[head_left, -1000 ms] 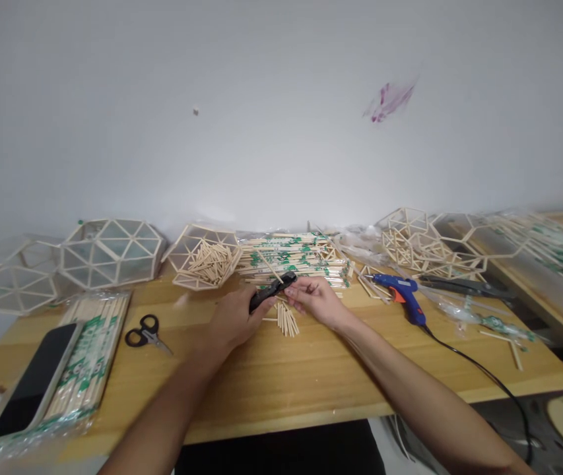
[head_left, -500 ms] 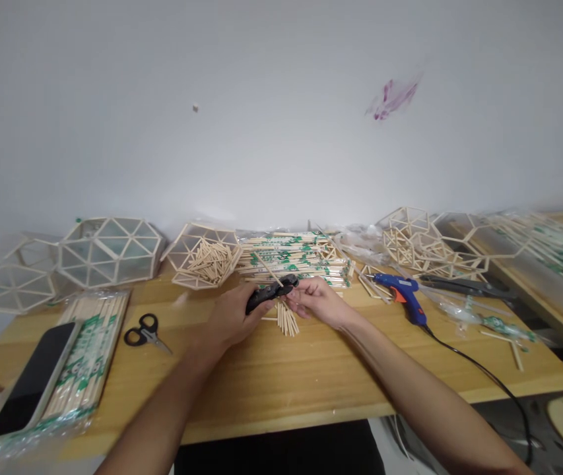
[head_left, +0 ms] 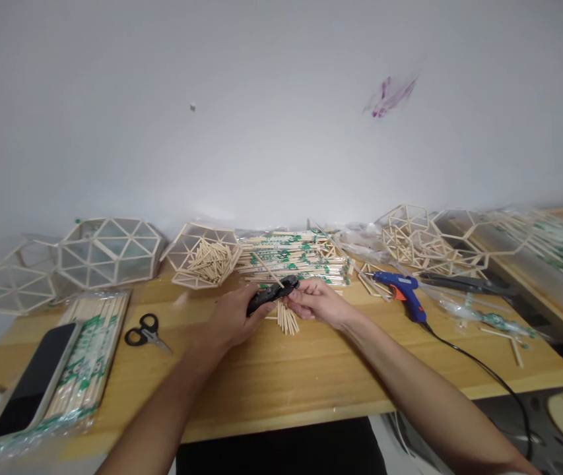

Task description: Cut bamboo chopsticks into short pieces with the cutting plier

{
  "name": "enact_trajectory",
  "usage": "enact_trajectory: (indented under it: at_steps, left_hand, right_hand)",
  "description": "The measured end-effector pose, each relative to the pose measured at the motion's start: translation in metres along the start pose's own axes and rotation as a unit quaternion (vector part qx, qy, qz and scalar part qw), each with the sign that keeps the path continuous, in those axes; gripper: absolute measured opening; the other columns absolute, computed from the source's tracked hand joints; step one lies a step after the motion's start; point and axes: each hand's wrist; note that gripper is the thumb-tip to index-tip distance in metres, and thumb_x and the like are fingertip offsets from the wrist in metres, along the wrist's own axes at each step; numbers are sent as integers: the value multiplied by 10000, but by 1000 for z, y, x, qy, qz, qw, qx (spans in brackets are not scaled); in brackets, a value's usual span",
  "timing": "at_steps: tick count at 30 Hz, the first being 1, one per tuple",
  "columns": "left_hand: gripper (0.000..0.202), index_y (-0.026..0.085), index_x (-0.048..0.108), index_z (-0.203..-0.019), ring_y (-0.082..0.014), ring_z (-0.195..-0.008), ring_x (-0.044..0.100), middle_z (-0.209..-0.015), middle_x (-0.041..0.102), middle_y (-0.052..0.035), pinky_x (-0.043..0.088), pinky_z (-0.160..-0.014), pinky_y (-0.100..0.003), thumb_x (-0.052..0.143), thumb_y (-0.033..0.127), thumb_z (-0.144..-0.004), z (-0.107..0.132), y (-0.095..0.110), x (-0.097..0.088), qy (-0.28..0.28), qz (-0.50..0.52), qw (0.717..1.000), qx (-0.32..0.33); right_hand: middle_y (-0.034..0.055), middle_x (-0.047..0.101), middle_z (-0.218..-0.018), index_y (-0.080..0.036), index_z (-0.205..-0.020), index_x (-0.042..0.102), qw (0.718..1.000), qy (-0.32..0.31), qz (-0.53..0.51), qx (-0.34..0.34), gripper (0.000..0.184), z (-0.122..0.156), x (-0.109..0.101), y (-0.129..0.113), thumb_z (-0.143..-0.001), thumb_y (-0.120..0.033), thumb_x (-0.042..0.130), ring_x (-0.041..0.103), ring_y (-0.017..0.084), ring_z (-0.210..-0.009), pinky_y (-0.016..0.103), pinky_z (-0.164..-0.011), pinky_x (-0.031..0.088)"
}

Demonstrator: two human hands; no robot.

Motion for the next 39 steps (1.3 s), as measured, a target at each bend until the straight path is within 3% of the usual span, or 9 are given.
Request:
enact_trajectory:
  at_steps: [11, 16, 18, 20, 23, 30, 35, 39]
  left_hand:
    - [434, 207, 630, -881, -218, -663, 610, -733, 675, -50, 309, -620, -294, 420, 576, -971, -1, 6, -1, -14, -48, 997, -57]
    - [489, 208, 647, -907, -233, -686, 642, -757, 702, -63, 324, -620, -296, 395, 621, -979, -3, 4, -2, -26, -74, 994, -71]
    - [518, 208, 656, -917, -248, -701, 658, -770, 713, -76, 320, -614, -300, 388, 647, -973, -3, 2, -4, -33, -93, 992, -77]
    - [548, 209, 665, -933, -262, -724, 675, -797, 729, -90, 327, -617, -303, 379, 675, -966, -4, 2, -5, -44, -107, 990, -83]
    - [576, 209, 684, -947, -276, -755, 690, -842, 748, -108, 336, -622, -308, 373, 693, -959, -4, 4, -6, -63, -121, 987, -85]
    - [608, 218, 700, -866, -251, -733, 679, -832, 753, -91, 332, -603, -299, 402, 745, -921, -2, 15, -4, -99, -133, 983, -74]
    - [605, 210, 707, -820, -259, -692, 670, -787, 740, -108, 337, -591, -307, 422, 734, -915, -1, 16, 0, -83, -136, 984, -76]
    - [585, 213, 717, -806, -259, -664, 669, -744, 727, -107, 339, -588, -303, 470, 736, -891, -2, 11, 3, -57, -118, 989, -75]
  right_hand:
    - [-45, 539, -573, -143, -839, 732, 999, 36, 24, -5, 383, -3, 0, -1, -838, -523, 778, 413, 59, -442, 201, -410, 273]
    - [9, 656, -652, -143, -739, 702, 995, 53, 83, 3, 402, -4, -4, -3, -812, -527, 794, 588, 107, -524, 221, -474, 484]
    - [47, 717, -758, -145, -825, 724, 994, 51, 98, 26, 372, -3, -5, -7, -785, -501, 823, 682, 166, -661, 252, -523, 562]
    - [67, 748, -895, -168, -1041, 732, 994, 51, 90, 35, 415, -1, -6, -11, -772, -464, 841, 725, 215, -817, 267, -556, 601]
    - [73, 749, -985, -205, -1245, 676, 996, 58, 57, 30, 531, -1, -5, -13, -806, -476, 805, 742, 231, -863, 273, -556, 617]
    - [62, 762, -833, -149, -879, 719, 989, 117, 35, 86, 355, -3, -4, -8, -719, -430, 864, 748, 195, -664, 278, -561, 621]
    - [40, 740, -699, -154, -828, 711, 986, 119, 48, 110, 315, -2, -5, -9, -735, -419, 853, 741, 187, -635, 291, -595, 634]
    - [37, 746, -748, -169, -828, 716, 985, 134, 46, 95, 283, -2, -6, -10, -751, -407, 848, 745, 188, -648, 290, -599, 631]
Point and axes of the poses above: each hand's wrist, its own z-axis away from the middle knuckle, its own x-axis out of the palm, y = z × x
